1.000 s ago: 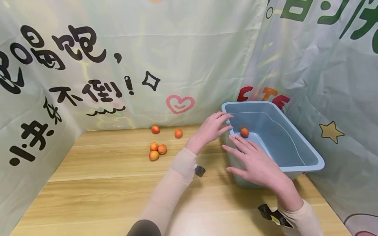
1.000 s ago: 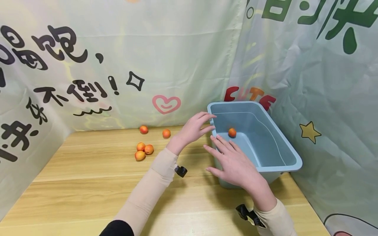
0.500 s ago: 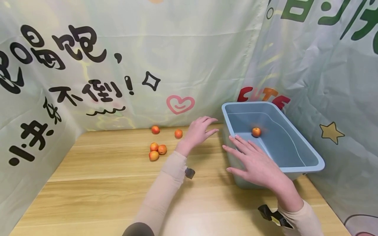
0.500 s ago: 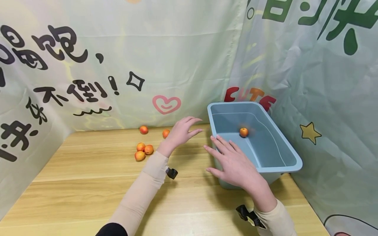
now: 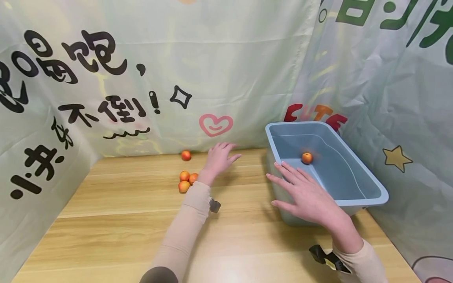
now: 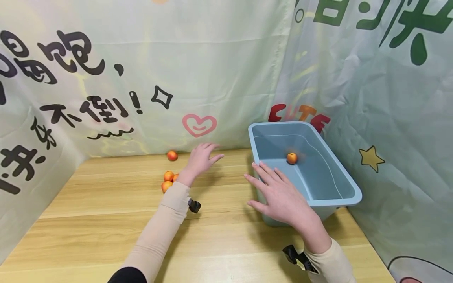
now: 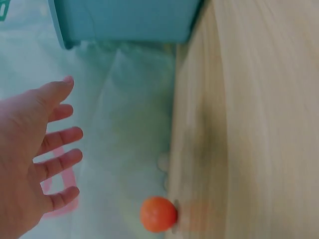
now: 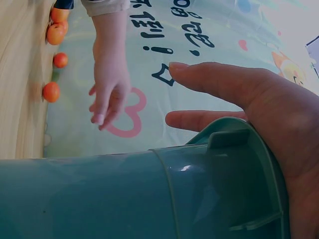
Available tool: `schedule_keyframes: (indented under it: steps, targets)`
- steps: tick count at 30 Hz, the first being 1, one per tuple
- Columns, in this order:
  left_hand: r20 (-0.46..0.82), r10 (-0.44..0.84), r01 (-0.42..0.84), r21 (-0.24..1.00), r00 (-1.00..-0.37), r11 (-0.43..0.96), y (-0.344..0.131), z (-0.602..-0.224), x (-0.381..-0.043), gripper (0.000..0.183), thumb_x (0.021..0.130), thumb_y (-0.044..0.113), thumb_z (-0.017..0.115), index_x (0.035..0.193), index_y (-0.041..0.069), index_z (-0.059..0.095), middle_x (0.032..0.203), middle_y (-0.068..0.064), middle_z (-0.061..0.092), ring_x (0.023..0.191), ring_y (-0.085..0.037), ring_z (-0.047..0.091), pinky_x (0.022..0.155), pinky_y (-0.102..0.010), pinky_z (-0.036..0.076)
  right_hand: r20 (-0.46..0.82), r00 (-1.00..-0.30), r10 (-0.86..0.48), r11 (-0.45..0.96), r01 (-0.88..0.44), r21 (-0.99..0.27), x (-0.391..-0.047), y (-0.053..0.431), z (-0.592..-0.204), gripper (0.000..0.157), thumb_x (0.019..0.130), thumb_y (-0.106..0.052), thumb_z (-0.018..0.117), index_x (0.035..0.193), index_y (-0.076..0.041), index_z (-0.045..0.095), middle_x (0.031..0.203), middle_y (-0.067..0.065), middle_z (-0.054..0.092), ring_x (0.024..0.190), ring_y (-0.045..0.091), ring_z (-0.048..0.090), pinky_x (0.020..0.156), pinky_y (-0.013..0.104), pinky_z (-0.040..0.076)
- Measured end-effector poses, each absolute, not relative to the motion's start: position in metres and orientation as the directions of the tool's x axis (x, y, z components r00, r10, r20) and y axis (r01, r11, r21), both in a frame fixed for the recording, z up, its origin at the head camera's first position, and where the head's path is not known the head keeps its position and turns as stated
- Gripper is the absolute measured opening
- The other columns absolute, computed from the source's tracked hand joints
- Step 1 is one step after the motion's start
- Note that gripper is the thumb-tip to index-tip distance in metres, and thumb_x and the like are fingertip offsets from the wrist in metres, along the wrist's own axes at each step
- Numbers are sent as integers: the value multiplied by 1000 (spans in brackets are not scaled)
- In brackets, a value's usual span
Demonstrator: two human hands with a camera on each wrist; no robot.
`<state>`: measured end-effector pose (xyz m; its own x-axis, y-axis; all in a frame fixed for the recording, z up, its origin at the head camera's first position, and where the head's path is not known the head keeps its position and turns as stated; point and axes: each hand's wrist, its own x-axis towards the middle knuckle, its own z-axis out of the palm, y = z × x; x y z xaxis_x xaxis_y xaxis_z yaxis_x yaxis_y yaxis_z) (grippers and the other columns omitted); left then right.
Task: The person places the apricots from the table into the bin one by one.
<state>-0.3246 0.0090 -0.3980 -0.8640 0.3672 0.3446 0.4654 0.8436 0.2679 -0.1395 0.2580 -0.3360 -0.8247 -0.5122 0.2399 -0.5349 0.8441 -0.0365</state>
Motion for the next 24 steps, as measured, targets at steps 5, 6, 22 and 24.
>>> schedule_keyframes:
  steps: [5, 6, 22, 24]
  targets:
    - [270, 309, 382, 283, -912, 880, -2, -407, -335, 51, 94, 55, 54, 134, 23, 58, 139, -3, 57, 131, -30, 48, 106, -56, 36, 238, -826, -510, 846, -532, -34, -140, 258, -336, 70, 86, -49, 68, 146, -22, 46, 159, 10, 32, 147, 34, 28, 114, 55, 27]
    - [255, 300, 367, 279, -919, 887, -4, -408, -337, 53, 94, 56, 53, 134, 23, 57, 139, -4, 56, 131, -31, 47, 106, -56, 36, 238, -827, -510, 846, -532, -34, -140, 258, -336, 70, 86, -49, 68, 146, -22, 46, 159, 10, 32, 147, 34, 28, 114, 55, 27]
    - [98, 216, 232, 211, -972, 950, -23, -429, -350, 53, 93, 43, 62, 138, 18, 51, 139, -12, 52, 132, -37, 43, 104, -60, 36, 229, -830, -508, 847, -530, -39, -139, 258, -335, 69, 87, -50, 67, 146, -22, 46, 159, 10, 32, 147, 34, 27, 114, 55, 27]
    - [82, 211, 224, 198, -974, 954, -23, -431, -352, 54, 92, 43, 63, 139, 18, 50, 140, -13, 51, 132, -38, 43, 104, -60, 36, 228, -831, -507, 848, -529, -39, -139, 258, -335, 69, 87, -50, 67, 146, -22, 46, 159, 10, 32, 147, 34, 27, 114, 56, 27]
